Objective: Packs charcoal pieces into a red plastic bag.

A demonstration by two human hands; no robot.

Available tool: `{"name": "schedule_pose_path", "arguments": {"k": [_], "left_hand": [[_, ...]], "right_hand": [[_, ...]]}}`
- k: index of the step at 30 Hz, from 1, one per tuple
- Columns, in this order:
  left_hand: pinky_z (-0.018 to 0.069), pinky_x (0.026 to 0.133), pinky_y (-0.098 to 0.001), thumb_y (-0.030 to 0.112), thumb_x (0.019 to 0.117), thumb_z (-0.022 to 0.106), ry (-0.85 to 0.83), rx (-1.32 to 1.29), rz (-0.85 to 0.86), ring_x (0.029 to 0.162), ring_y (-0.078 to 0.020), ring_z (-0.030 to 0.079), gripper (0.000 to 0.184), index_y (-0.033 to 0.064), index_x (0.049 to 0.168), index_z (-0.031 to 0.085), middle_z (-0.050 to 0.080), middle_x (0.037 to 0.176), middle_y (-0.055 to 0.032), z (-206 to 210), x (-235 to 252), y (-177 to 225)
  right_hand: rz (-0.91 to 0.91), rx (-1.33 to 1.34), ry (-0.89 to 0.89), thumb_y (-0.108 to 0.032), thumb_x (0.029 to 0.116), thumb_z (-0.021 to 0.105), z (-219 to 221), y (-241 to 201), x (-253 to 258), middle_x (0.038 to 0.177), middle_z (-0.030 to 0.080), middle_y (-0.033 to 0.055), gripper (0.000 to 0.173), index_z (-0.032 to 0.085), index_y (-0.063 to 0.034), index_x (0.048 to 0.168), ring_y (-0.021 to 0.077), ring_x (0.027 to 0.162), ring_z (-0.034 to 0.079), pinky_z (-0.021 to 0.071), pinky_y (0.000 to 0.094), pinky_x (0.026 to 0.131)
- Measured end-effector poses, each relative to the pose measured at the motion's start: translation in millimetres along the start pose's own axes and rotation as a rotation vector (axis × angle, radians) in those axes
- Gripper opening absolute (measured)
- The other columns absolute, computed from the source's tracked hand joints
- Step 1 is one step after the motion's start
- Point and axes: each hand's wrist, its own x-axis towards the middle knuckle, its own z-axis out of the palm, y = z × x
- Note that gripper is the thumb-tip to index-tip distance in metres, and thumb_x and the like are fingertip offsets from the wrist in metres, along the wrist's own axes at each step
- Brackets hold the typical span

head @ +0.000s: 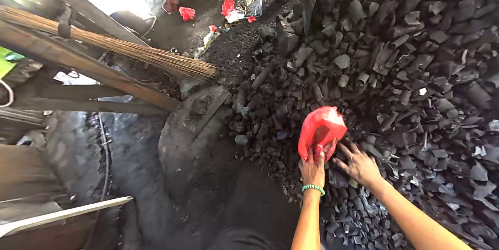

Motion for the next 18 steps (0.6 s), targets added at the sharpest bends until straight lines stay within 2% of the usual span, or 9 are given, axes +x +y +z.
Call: {"name": "schedule_pose_path", "arguments": {"k": [1,3,7,9,12,14,16,17,18], "left_hand": [[0.0259,0.121,-0.0559,0.043,0.1085,0.043,0.008,0.005,0.026,0.146,-0.0441,0.035,0.057,0.0101,0.155,0.044,0.042,0.157,-0.0237,8,-10,-5],[0.03,0.119,-0.0553,0.044,0.1076,0.044,0.014,0.025,0.03,0.146,-0.0448,0.035,0.056,0.0107,0.153,0.048,0.042,0.156,-0.0227,22,-24,-13],[0.0363,0.112,-0.0617,0.048,0.1061,0.046,-0.117,0.053,-0.072,0.145,-0.0442,0.036,0.057,0.0152,0.153,0.048,0.04,0.158,-0.0219,42,-56,-24],[0.0331,0.112,-0.0656,0.051,0.105,0.045,-0.183,0.102,-0.093,0.148,-0.0408,0.034,0.058,0.0196,0.154,0.048,0.038,0.16,-0.0185,51,-72,-25],[0.0197,0.117,-0.0697,0.053,0.1062,0.041,-0.291,0.096,-0.066,0.153,-0.0383,0.026,0.057,0.0201,0.152,0.05,0.035,0.163,-0.0159,47,-82,-18],[-0.0003,0.119,-0.0718,0.053,0.1072,0.039,-0.268,0.117,-0.02,0.156,-0.0356,0.016,0.055,0.0203,0.15,0.054,0.037,0.163,-0.01,37,-81,-13],[-0.0073,0.118,-0.0729,0.045,0.1057,0.048,-0.045,0.042,0.033,0.156,-0.0399,0.016,0.053,0.007,0.141,0.062,0.045,0.157,-0.0162,32,-79,-16],[-0.0065,0.117,-0.0734,0.039,0.1047,0.051,0.082,-0.043,0.018,0.154,-0.0427,0.018,0.053,0.0001,0.141,0.059,0.044,0.156,-0.0221,30,-75,-22],[-0.0038,0.118,-0.0738,0.034,0.1047,0.053,0.179,-0.12,-0.051,0.154,-0.0446,0.019,0.055,-0.0032,0.145,0.052,0.038,0.158,-0.0266,28,-72,-29]], "right_hand": [[-0.011,-0.012,-0.014,-0.063,0.0983,0.052,2,3,-10,0.164,0.035,0.0139,0.069,0.044,-0.0263,0.156,0.0441,0.145,0.04,0.0384,0.0712,0.104],[-0.025,-0.053,-0.037,-0.064,0.0968,0.054,6,6,-26,0.164,0.036,0.0137,0.069,0.049,-0.024,0.153,0.0421,0.147,0.038,0.0368,0.0704,0.106],[-0.041,-0.081,-0.082,-0.06,0.095,0.058,24,17,-58,0.162,0.041,0.0103,0.069,0.053,-0.0193,0.15,0.0382,0.152,0.029,0.0293,0.0734,0.109],[-0.047,-0.05,-0.067,-0.054,0.0941,0.061,39,27,-79,0.158,0.047,0.0116,0.066,0.056,-0.0145,0.147,0.0388,0.151,0.032,0.031,0.0713,0.11],[0.011,0.002,-0.145,-0.054,0.0945,0.063,37,32,-101,0.156,0.048,0.0178,0.069,0.057,-0.0073,0.145,0.0419,0.149,0.035,0.0335,0.0665,0.111],[0.049,0.063,-0.172,-0.057,0.0946,0.063,24,34,-108,0.152,0.05,0.0206,0.071,0.057,-0.0064,0.144,0.0409,0.145,0.042,0.0348,0.0622,0.113],[0.005,0.183,0.128,-0.048,0.0958,0.064,19,44,-119,0.134,0.063,0.0258,0.057,0.068,-0.0027,0.129,0.0449,0.124,0.061,0.0475,0.064,0.101],[-0.002,0.248,0.321,-0.039,0.0971,0.062,18,51,-122,0.129,0.065,0.0272,0.047,0.071,-0.0007,0.123,0.0465,0.117,0.065,0.0506,0.0654,0.096],[0.032,0.304,0.477,-0.029,0.0987,0.058,18,58,-124,0.129,0.064,0.0276,0.04,0.071,0.0015,0.121,0.047,0.117,0.064,0.0506,0.0648,0.096]]}}
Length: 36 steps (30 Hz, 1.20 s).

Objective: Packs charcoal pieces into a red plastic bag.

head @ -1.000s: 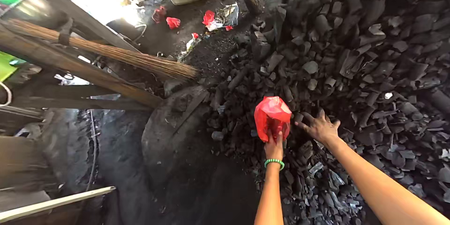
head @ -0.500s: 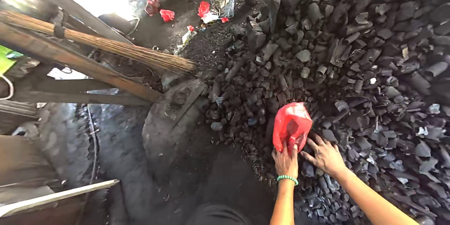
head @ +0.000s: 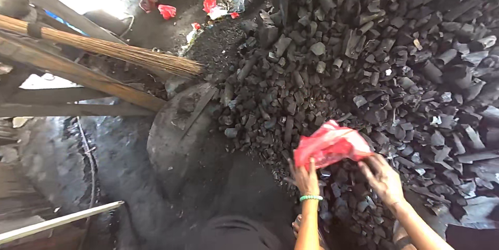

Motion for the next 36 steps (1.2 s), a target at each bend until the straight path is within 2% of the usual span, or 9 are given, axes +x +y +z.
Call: {"name": "schedule_pose_path", "arguments": {"k": [3,7,10,15,21,24,28,32,36], "left_hand": [[0.0099,0.116,-0.0754,0.038,0.1086,0.046,0.172,-0.025,-0.335,0.152,-0.0497,0.017,0.061,-0.0022,0.154,0.039,0.026,0.162,-0.0305,-5,7,-24],[0.0077,0.12,-0.0695,0.046,0.1059,0.051,0.033,-0.054,-0.516,0.152,-0.0505,0.018,0.077,0.0018,0.161,0.02,0.028,0.161,-0.0304,16,-5,-32],[0.0222,0.108,-0.0814,0.059,0.1016,0.05,-0.183,0.116,-0.441,0.149,-0.0553,0.022,0.089,0.0079,0.164,0.013,0.037,0.158,-0.0288,39,-24,-10],[0.0151,0.111,-0.0799,0.049,0.1047,0.051,-0.265,-0.073,-0.326,0.153,-0.0504,0.013,0.077,0.0084,0.163,0.021,0.024,0.165,-0.0243,58,-43,21],[0.0226,0.122,-0.0528,0.036,0.1033,0.059,-0.219,-0.138,-0.182,0.144,-0.0418,0.04,0.066,-0.0028,0.153,0.039,0.048,0.15,-0.0276,53,-40,39],[0.0317,0.117,-0.0545,0.035,0.1011,0.063,-0.225,-0.134,-0.129,0.136,-0.044,0.048,0.067,-0.0039,0.151,0.042,0.054,0.142,-0.0299,51,-40,38],[0.023,0.122,-0.0574,0.043,0.0982,0.065,-0.355,0.081,0.116,0.143,-0.0487,0.037,0.07,-0.0005,0.15,0.046,0.059,0.139,-0.0261,42,-54,58],[0.0236,0.123,-0.0549,0.05,0.096,0.065,-0.64,0.12,0.292,0.147,-0.0417,0.037,0.076,0.0033,0.152,0.045,0.055,0.145,-0.0236,28,-53,82],[0.0371,0.117,-0.0504,0.033,0.1086,0.047,-0.723,-0.271,0.146,0.137,-0.0316,0.051,0.049,0.0002,0.145,0.053,0.055,0.146,-0.021,-1,-29,94]], "right_hand": [[0.375,0.065,0.285,-0.014,0.1039,0.053,-13,21,-6,0.137,0.051,0.0387,0.033,0.065,0.007,0.127,0.0557,0.131,0.047,0.0368,0.0651,0.11],[0.832,0.148,0.296,-0.033,0.1087,0.047,2,41,-19,0.153,0.038,0.0364,0.057,0.037,-0.001,0.155,0.0532,0.143,0.036,0.0306,0.0643,0.115],[0.685,0.234,0.215,-0.035,0.1059,0.052,30,32,-26,0.161,0.031,0.0304,0.074,0.018,-0.0026,0.163,0.0466,0.149,0.032,0.024,0.0626,0.121],[0.551,0.266,0.108,-0.041,0.1029,0.049,41,10,-29,0.156,0.038,0.0323,0.066,0.036,-0.0103,0.16,0.0511,0.145,0.035,0.0261,0.0627,0.119],[0.568,0.804,0.096,-0.036,0.102,0.047,43,2,-28,0.159,0.039,0.019,0.065,0.035,-0.0037,0.157,0.0241,0.144,0.042,0.0359,0.0418,0.117],[0.675,1.144,0.056,-0.033,0.1034,0.043,40,-2,-22,0.135,0.059,0.0095,0.056,0.04,-0.0045,0.152,0.0107,0.115,0.061,0.0521,0.0306,0.096],[0.854,1.408,0.039,-0.034,0.1098,0.035,29,-5,-17,0.104,0.07,0.004,0.039,0.054,-0.0095,0.134,0.011,0.091,0.069,0.0591,0.031,0.076],[0.755,1.778,0.038,-0.044,0.1091,0.021,48,12,-18,0.127,0.065,0.011,0.057,0.041,-0.0081,0.148,0.0182,0.113,0.065,0.0562,0.0407,0.095],[0.743,1.724,0.197,-0.043,0.1112,0.017,50,0,-17,0.072,0.069,-0.0033,0.054,0.062,-0.0173,0.097,0.0075,0.063,0.067,0.0584,0.0268,0.057]]}}
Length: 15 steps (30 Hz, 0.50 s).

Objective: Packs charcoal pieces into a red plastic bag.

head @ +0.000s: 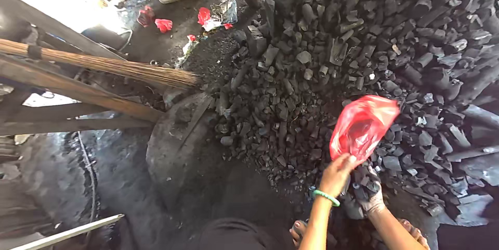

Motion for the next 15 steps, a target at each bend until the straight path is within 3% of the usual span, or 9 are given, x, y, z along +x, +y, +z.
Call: {"name": "schedule_pose_path", "arguments": {"k": [2,4,6,9,12,15], "left_hand": [[0.0387,0.113,-0.0537,0.037,0.1105,0.04,0.156,-0.022,-0.077,0.133,-0.0338,0.053,0.05,0.0006,0.139,0.059,0.058,0.141,-0.0218,-24,7,4],[0.0473,0.102,-0.0595,0.037,0.1104,0.043,0.333,0.061,-0.136,0.122,-0.0393,0.06,0.047,0.0008,0.134,0.061,0.062,0.132,-0.0257,-45,23,3],[0.05,0.099,-0.0589,0.021,0.1075,0.052,0.432,0.211,-0.109,0.12,-0.0407,0.062,0.036,0.0027,0.138,0.06,0.06,0.135,-0.0258,-58,33,9],[0.0497,0.1,-0.0577,0.003,0.0968,0.061,0.484,0.508,-0.094,0.121,-0.0445,0.06,0.044,0.0023,0.141,0.056,0.048,0.147,-0.0281,-59,40,24],[0.0535,0.095,-0.0576,0.003,0.0947,0.063,0.365,0.692,-0.105,0.115,-0.0446,0.063,0.055,0.0083,0.148,0.051,0.043,0.152,-0.0268,-54,43,27],[0.0475,0.104,-0.0587,-0.003,0.0878,0.071,0.165,0.585,0.015,0.129,-0.0457,0.055,0.082,0.0136,0.159,0.034,0.04,0.154,-0.0289,-56,42,22]], "right_hand": [[0.162,0.051,0.027,-0.06,0.1061,0.021,0,-3,-1,0.078,0.069,0.0052,0.061,0.062,-0.0151,0.1,0.0216,0.071,0.07,0.0604,0.0452,0.062],[0.258,0.103,0.039,-0.069,0.101,0.024,3,-7,-1,0.089,0.071,0.0127,0.068,0.061,-0.0128,0.11,0.0327,0.081,0.072,0.0603,0.0571,0.068],[0.255,0.118,-0.017,-0.07,0.1008,0.024,9,-13,-5,0.101,0.07,0.0161,0.07,0.059,-0.0135,0.123,0.0366,0.089,0.071,0.06,0.0589,0.07],[0.192,0.151,-0.152,-0.068,0.1011,0.02,29,-26,-11,0.101,0.073,0.0131,0.072,0.064,-0.0157,0.124,0.0329,0.085,0.074,0.0621,0.0541,0.065],[0.173,0.184,-0.242,-0.072,0.0993,0.017,59,-45,-14,0.112,0.073,0.0115,0.075,0.064,-0.0191,0.126,0.0327,0.093,0.073,0.0619,0.0531,0.067],[0.145,0.115,-0.29,-0.067,0.102,0.016,96,-56,-6,0.108,0.072,0.011,0.07,0.061,-0.0193,0.126,0.0321,0.096,0.071,0.0602,0.0569,0.078]]}}
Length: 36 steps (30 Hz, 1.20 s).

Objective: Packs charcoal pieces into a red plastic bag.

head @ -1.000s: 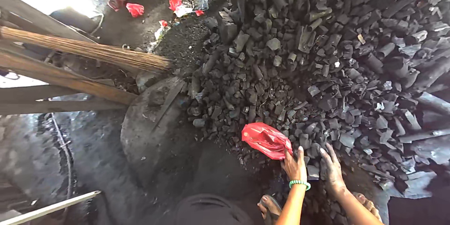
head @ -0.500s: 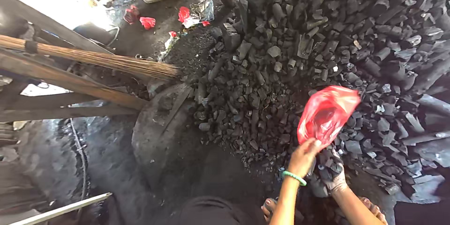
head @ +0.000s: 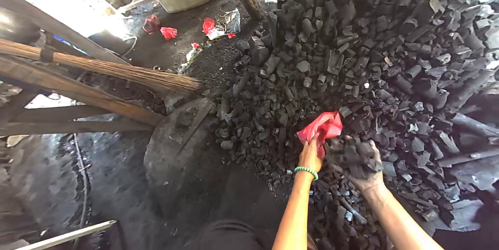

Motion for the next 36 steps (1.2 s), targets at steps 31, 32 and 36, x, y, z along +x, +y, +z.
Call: {"name": "schedule_pose_path", "arguments": {"k": [31,32,36], "left_hand": [[0.0271,0.113,-0.0674,0.048,0.1043,0.049,0.014,0.038,-0.304,0.151,-0.0339,0.031,0.073,0.0233,0.165,0.018,0.014,0.172,-0.0062,126,-62,-58],[0.027,0.113,-0.068,0.049,0.1046,0.048,-0.011,0.045,-0.301,0.151,-0.0343,0.031,0.073,0.0242,0.165,0.017,0.014,0.172,-0.0059,125,-65,-56],[0.0297,0.111,-0.0685,0.04,0.1055,0.05,0.22,-0.198,-0.373,0.148,-0.0397,0.034,0.06,0.0208,0.16,0.036,0.028,0.167,-0.012,124,-78,-57]], "right_hand": [[-0.551,-2.17,0.048,-0.051,0.0954,0.05,-128,32,-36,0.142,0.058,0.0241,0.056,0.068,-0.0158,0.136,0.0539,0.138,0.045,0.0318,0.0734,0.109],[-0.551,-2.14,0.053,-0.052,0.095,0.05,-127,30,-40,0.143,0.057,0.0254,0.057,0.068,-0.0158,0.136,0.0542,0.136,0.046,0.0329,0.0736,0.108],[-0.496,-1.836,0.504,-0.039,0.0962,0.063,-112,14,-47,0.151,0.042,0.0358,0.059,0.056,-0.0069,0.146,0.0597,0.138,0.039,0.0298,0.0753,0.109]]}}
